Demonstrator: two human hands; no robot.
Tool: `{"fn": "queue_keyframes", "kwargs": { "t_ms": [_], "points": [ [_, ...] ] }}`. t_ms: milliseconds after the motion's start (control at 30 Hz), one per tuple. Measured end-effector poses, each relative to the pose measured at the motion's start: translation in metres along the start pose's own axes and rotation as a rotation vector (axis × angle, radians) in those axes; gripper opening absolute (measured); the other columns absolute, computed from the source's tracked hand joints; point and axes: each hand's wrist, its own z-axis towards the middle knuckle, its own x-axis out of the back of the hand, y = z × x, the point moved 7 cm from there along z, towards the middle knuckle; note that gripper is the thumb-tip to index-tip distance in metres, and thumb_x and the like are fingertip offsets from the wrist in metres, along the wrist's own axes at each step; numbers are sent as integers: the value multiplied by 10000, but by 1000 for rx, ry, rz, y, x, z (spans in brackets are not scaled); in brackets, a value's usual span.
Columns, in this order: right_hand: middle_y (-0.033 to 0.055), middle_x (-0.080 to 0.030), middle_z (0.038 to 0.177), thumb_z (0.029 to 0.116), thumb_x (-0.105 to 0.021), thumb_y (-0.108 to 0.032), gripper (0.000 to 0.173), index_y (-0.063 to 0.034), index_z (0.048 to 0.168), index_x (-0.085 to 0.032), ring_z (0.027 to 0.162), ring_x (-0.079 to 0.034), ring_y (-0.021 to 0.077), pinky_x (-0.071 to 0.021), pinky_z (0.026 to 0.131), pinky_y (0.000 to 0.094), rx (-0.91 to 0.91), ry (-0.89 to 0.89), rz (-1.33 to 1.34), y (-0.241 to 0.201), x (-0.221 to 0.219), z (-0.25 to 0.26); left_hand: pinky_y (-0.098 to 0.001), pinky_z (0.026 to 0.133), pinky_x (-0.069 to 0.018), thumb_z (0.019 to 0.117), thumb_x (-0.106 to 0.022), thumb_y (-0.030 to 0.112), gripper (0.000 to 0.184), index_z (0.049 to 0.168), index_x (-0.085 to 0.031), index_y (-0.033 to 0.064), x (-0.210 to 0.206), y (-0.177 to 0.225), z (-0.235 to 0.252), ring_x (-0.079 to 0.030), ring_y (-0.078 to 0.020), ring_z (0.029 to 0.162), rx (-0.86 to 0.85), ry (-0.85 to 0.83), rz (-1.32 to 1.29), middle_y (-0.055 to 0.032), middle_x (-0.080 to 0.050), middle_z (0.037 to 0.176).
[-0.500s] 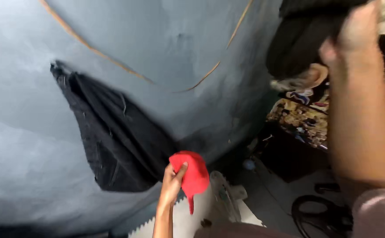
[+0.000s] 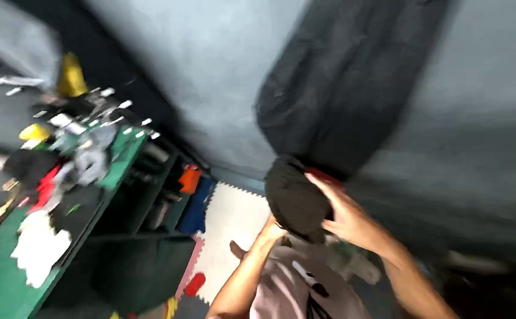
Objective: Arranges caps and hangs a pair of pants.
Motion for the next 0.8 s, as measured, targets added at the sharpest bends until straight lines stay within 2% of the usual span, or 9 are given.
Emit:
{"fn": "queue_keyframes", "kwargs": {
  "t_ms": [100,167,233,300,367,467,567,667,800],
  "points": [
    [185,-416,1581,771,-830,-510,1026,-42,1555,-363,1453,-424,289,-432,1167,449,212,-13,206,-13,-38,36,-264,980,-504,923,-680,5,398,1298,-589,-89,58,4,-34,-636,-87,1083,2,183,-1,-146,-686,1193],
    [213,-356,1611,729,-798,-656,1177,-16,1577,-291,1498,-347,302,-356,1210,438,242,-54,215,-18,-76,56,-225,918,-521,918,-671,-13,357,1263,-591,-58,93,10,-57,-639,-41,1015,-55,288,-228,-74,-690,1116],
    [213,-326,1624,657,-795,-749,1342,-10,1607,-200,1487,-368,239,-382,1193,372,212,-137,261,-32,-126,69,-214,864,-533,947,-600,-24,267,1214,-590,-8,128,5,-78,-644,-17,948,-140,350,-495,-10,-688,1027],
    [204,-350,1603,623,-840,-722,1418,35,1595,-140,1447,-418,157,-422,1163,297,219,-204,429,-58,-179,79,-209,756,-549,984,-510,-18,176,1074,-626,79,165,-16,-85,-651,-21,811,-227,366,-736,30,-690,896],
    [169,-400,1566,612,-898,-636,1423,58,1578,-116,1416,-449,110,-429,1160,266,250,-248,574,-95,-225,91,-215,584,-545,993,-433,-17,256,957,-654,109,206,-32,-83,-634,-58,630,-275,374,-939,7,-689,781],
    [150,-492,1488,644,-941,-389,1260,80,1547,-197,1353,-516,120,-466,1129,281,284,-225,710,-172,-273,120,-269,655,-568,1049,-347,48,312,984,-639,138,272,-7,-104,-670,-101,717,-338,373,-1118,-10,-709,834],
    [134,-591,1383,712,-898,-320,1058,105,1488,-317,1267,-589,110,-514,1081,286,381,-154,692,-262,-296,163,-276,794,-588,1077,-278,93,344,1029,-610,166,355,41,-124,-692,-85,886,-516,442,-1130,14,-714,919],
    [73,-667,1252,770,-858,-295,801,-13,1415,-476,1149,-652,102,-567,1000,328,452,-93,558,-347,-303,217,-305,811,-585,1099,-313,216,316,1083,-624,162,446,104,-141,-686,-114,928,-637,371,-1059,-7,-708,982],
    [45,-673,1234,794,-853,-247,678,-126,1381,-537,1113,-672,128,-589,955,396,392,-48,493,-447,-309,294,-323,866,-564,1094,-312,174,260,1152,-558,112,566,185,-150,-656,-129,962,-720,373,-741,-32,-664,1033]
  ]
}}
